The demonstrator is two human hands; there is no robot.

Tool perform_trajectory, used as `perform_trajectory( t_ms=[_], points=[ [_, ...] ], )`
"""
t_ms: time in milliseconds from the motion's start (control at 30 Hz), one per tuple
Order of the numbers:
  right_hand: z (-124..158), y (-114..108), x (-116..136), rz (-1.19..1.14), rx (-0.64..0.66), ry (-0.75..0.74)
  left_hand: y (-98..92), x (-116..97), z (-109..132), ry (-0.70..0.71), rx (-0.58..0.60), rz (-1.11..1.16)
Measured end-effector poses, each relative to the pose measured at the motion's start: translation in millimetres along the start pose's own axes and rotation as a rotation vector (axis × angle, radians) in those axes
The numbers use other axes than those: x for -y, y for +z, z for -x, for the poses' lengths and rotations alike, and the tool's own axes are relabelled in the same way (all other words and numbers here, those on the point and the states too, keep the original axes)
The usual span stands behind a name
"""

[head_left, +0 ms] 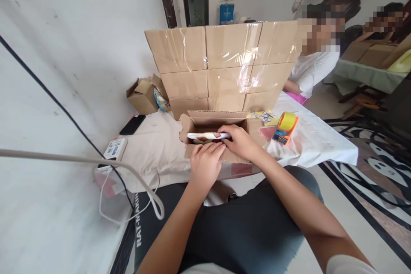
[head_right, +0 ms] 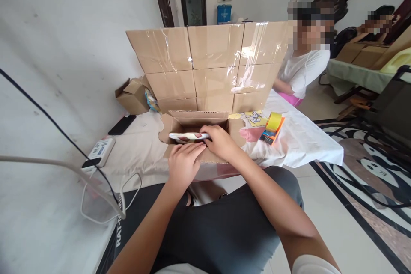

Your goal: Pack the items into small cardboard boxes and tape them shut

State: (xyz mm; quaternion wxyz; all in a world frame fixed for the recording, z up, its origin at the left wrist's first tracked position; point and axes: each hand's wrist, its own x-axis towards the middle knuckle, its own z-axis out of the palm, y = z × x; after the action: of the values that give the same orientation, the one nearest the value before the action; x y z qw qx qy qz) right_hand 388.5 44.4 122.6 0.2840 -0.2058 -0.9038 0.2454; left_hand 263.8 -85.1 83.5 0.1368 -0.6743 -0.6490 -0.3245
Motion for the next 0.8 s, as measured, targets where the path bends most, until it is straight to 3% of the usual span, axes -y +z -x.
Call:
perform_trajectory(
  t_ms=[100, 200, 267, 367, 433, 567, 667, 800],
  points=[
    [2, -2, 0, 0.047, 0.152, 0.045, -0.1, -2, 4, 0.011, 0.017, 0.001],
    [6, -10, 7, 0.057, 0.146, -0.026, -4.1, 1, 13, 0.051, -0.064, -0.065],
    [10, -20, 11, 0.072, 0.012, -0.099, -8.2, 12, 20, 0.025, -0.244, -0.171],
    [18, -37, 5, 0.168, -0.299, -0.107, -12.5, 40, 23, -0.193, -0.451, -0.156],
    [24, -43, -9, 0.234, -0.398, -0.026, -11.6, 62, 18, -0.304, -0.375, 0.04],
    [32, -39, -39, 0.164, -0.343, 0.097, -1.9, 88, 8, -0.214, -0.068, 0.255],
    [34, -34, -47, 0.136, -0.358, 0.052, 3.9, 87, 5, -0.2, -0.088, 0.294],
    [33, -31, -55, 0.029, -0.502, 0.078, 4.0, 84, -2, -0.193, -0.118, 0.407]
  ],
)
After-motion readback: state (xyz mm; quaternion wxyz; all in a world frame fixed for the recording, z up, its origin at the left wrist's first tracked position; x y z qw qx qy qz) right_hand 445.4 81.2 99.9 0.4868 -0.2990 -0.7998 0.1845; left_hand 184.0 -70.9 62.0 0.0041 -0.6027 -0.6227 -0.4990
